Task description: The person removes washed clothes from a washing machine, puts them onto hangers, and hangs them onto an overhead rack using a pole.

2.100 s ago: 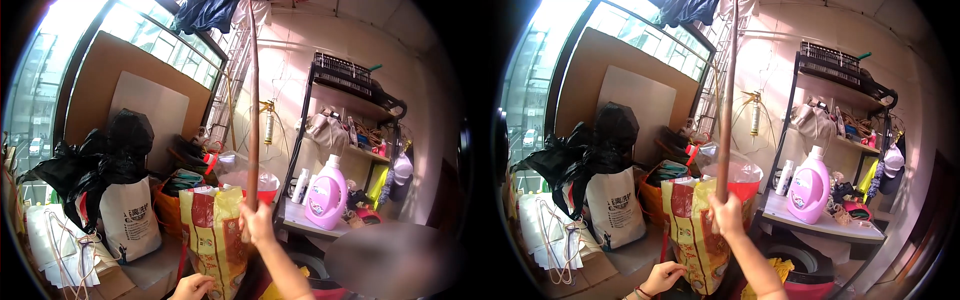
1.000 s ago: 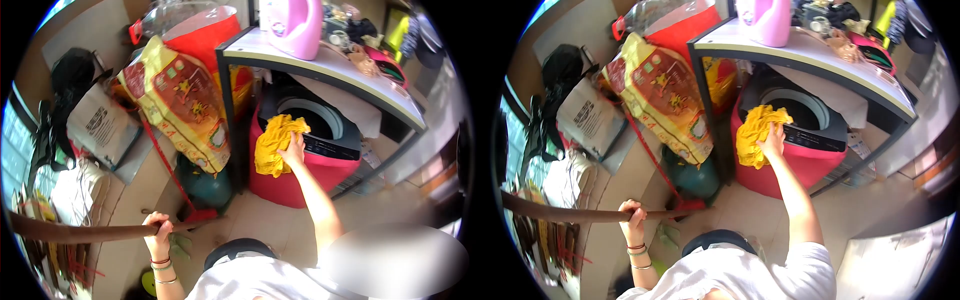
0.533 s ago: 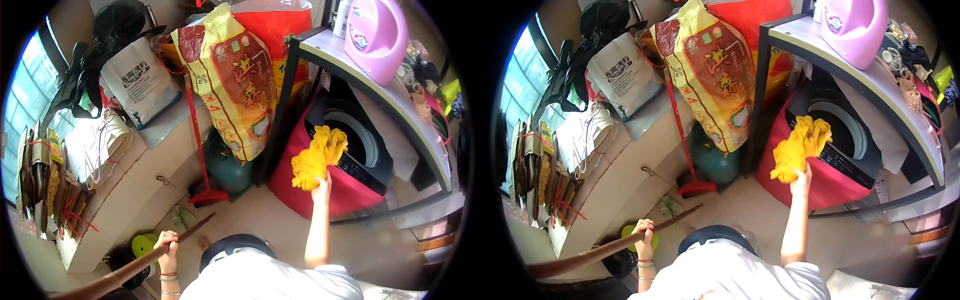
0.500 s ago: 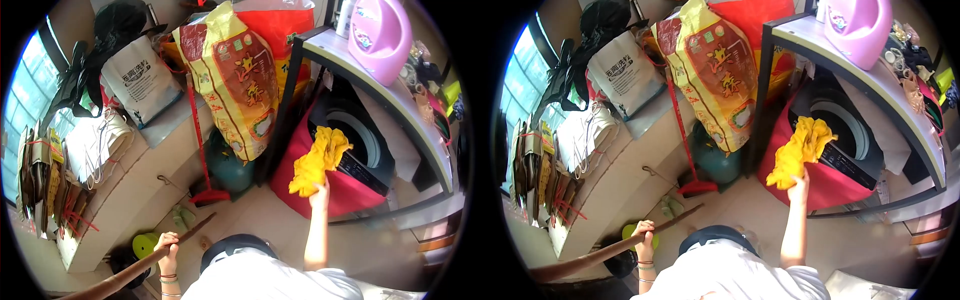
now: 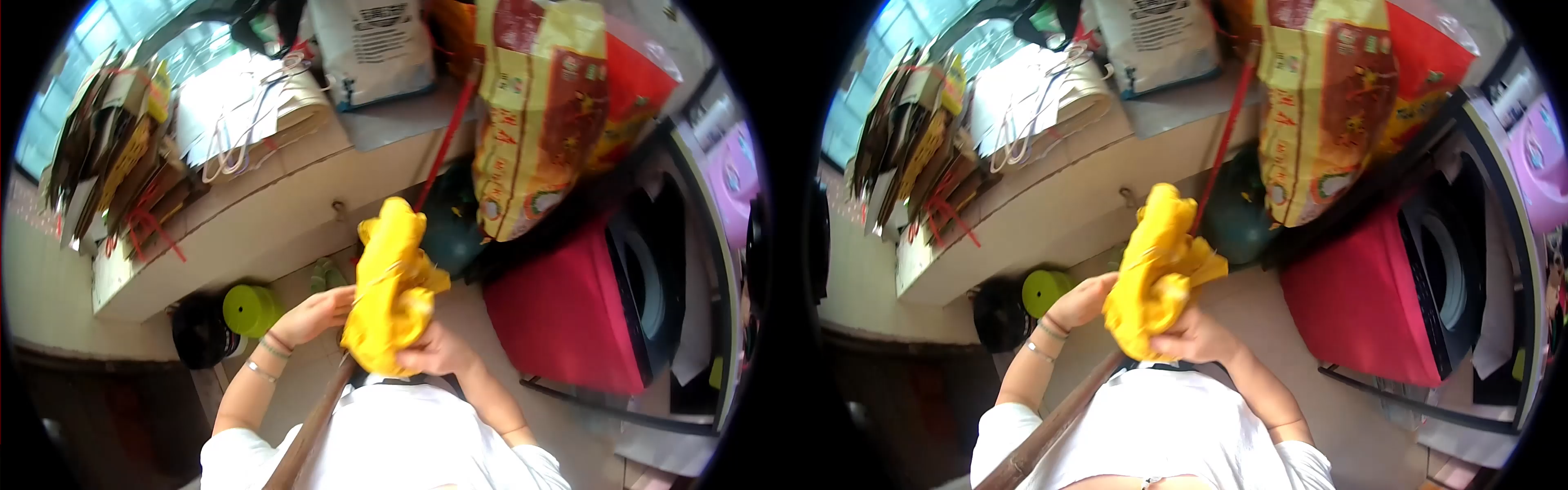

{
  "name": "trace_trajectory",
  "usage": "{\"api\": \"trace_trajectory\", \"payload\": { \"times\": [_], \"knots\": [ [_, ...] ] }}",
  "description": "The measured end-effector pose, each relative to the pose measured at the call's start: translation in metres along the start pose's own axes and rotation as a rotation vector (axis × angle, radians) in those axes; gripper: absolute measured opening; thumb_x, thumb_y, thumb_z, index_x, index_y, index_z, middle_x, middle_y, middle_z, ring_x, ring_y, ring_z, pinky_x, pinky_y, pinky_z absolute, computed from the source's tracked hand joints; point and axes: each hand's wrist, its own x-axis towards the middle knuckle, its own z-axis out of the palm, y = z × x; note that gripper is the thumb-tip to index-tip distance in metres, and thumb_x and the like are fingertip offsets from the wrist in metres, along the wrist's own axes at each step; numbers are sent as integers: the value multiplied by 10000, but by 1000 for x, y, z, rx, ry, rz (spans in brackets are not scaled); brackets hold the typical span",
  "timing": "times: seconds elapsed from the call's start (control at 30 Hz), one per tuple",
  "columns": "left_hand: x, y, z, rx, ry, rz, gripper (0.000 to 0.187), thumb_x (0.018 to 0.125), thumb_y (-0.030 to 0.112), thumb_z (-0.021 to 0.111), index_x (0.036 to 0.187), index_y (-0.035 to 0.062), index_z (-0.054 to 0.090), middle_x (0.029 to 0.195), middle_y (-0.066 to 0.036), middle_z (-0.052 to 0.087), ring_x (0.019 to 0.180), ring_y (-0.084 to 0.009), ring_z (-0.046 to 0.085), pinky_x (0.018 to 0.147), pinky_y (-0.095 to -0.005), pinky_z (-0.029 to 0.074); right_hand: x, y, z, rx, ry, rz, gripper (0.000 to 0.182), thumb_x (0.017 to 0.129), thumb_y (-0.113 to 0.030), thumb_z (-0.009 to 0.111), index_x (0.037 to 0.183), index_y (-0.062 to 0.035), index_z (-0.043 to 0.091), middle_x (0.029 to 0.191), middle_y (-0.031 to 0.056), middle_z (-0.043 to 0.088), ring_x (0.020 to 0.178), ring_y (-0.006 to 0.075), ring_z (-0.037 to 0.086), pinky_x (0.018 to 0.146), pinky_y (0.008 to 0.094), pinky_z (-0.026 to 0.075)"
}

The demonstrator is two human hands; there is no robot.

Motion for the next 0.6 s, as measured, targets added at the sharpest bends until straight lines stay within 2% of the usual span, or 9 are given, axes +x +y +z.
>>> {"api": "trace_trajectory", "payload": {
  "times": [0.03, 0.1, 0.13, 0.23, 0.3, 0.33, 0.43, 0.5, 0.6],
  "knots": [
    [6, 10, 9, -377, 75, -89, 457, 918, 334, 424, 1271, 44, 420, 1330, -82, 390, 1182, -188, 405, 991, -304, 319, 19, -8, 13, -233, -273, 23, 214, 815, -144, 579, 988, -18, 593, 1046, 103, 589, 924, 220, 582, 832, 333, 445],
    [8, 17, 11, -262, 106, 55, 434, 914, 314, 437, 1258, 49, 438, 1344, -83, 370, 1187, -189, 398, 994, -302, 316, 40, 7, 34, -586, -439, 42, 147, 781, -120, 590, 851, 8, 605, 909, 130, 591, 854, 265, 570, 776, 338, 446],
    [11, 21, 10, -199, 115, 124, 423, 912, 305, 444, 1251, 52, 447, 1351, -83, 360, 1189, -190, 395, 996, -302, 315, 40, 23, 40, -570, -280, 82, 172, 776, -158, 612, 823, 7, 604, 835, 122, 575, 840, 294, 554, 746, 341, 453],
    [11, 25, 4, -31, 132, 304, 391, 906, 275, 464, 1232, 59, 473, 1371, -84, 329, 1197, -191, 386, 1001, -299, 310, 47, 31, 34, -236, 80, 533, 178, 807, -121, 606, 912, 15, 562, 931, 97, 584, 917, 179, 569, 780, 288, 464],
    [3, 36, 8, -226, 22, 351, 482, 863, 196, 538, 1289, 39, 375, 1410, -73, 229, 1210, -191, 374, 1007, -293, 324, 51, 47, 32, -17, 346, 445, 249, 812, -103, 608, 1002, 25, 509, 967, 112, 574, 981, 144, 537, 825, 274, 452],
    [-1, 45, 12, -356, -1, 333, 545, 837, 159, 581, 1310, 37, 340, 1428, -66, 183, 1222, -191, 362, 1010, -290, 329, 55, 47, 31, -113, 332, 359, 396, 799, -97, 627, 1122, 9, 424, 1054, 122, 537, 991, 181, 539, 852, 290, 450],
    [-1, 39, -5, -328, 9, 438, 605, 826, 265, 603, 1325, 64, 328, 1429, -65, 194, 1264, -195, 300, 1024, -294, 303, 76, 42, 44, -106, 392, 275, 493, 784, -77, 639, 1186, -11, 361, 1127, 139, 489, 998, 191, 535, 851, 289, 451],
    [1, 36, -19, -344, -53, 507, 594, 834, 328, 580, 1314, 67, 348, 1435, -59, 184, 1268, -194, 295, 1034, -301, 283, 91, 45, 52, -196, 355, 405, 559, 784, -46, 628, 1234, -15, 300, 1132, 139, 485, 964, 178, 536, 830, 288, 461],
    [-4, 33, -35, -523, -30, 455, 539, 847, 304, 568, 1287, 53, 387, 1430, -73, 188, 1265, -187, 298, 1030, -298, 287, 104, 56, 54, -359, 336, 347, 329, 803, -32, 601, 1091, 11, 448, 929, 86, 573, 831, 119, 555, 731, 236, 457]
  ]
}}
